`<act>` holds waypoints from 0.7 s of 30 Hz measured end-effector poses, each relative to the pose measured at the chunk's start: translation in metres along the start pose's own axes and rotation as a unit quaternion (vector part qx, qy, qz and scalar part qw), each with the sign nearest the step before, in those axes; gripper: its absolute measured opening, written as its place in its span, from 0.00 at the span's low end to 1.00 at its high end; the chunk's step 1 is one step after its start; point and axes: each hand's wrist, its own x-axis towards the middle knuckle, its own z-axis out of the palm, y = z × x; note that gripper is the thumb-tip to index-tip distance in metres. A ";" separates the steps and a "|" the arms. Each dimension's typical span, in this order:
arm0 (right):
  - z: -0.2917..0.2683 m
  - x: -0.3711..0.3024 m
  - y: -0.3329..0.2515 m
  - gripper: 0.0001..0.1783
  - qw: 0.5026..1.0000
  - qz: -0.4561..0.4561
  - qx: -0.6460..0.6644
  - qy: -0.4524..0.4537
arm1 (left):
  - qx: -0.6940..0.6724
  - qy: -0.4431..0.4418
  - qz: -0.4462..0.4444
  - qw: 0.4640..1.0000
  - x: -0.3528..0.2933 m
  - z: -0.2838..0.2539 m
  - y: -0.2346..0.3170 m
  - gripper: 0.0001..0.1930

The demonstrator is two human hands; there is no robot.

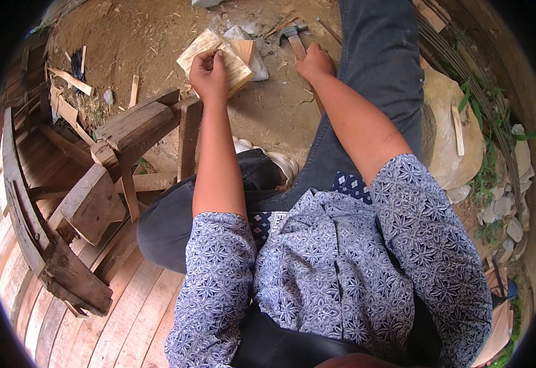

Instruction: The person assembles a small wooden box by hand, using a hammer and chisel to fit and secure the pieces. They repeatedly adjust the box, tap the joints, and inspect the fit while seated on the ground.

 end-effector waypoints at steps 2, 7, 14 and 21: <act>0.000 0.002 0.002 0.35 1.000 -0.005 -0.002 -0.003 | -0.005 0.001 -0.002 1.000 0.000 0.001 0.000 0.07; 0.000 0.002 0.001 0.35 1.000 0.000 -0.007 -0.005 | -0.032 0.000 0.007 0.999 0.000 0.000 -0.004 0.07; 0.006 0.007 0.004 0.34 1.000 -0.014 -0.012 0.007 | -0.039 -0.004 0.015 0.999 0.000 0.001 0.000 0.08; -0.004 0.003 0.001 0.30 0.998 -0.010 -0.044 -0.035 | -0.038 0.005 0.000 0.999 0.000 0.001 -0.006 0.07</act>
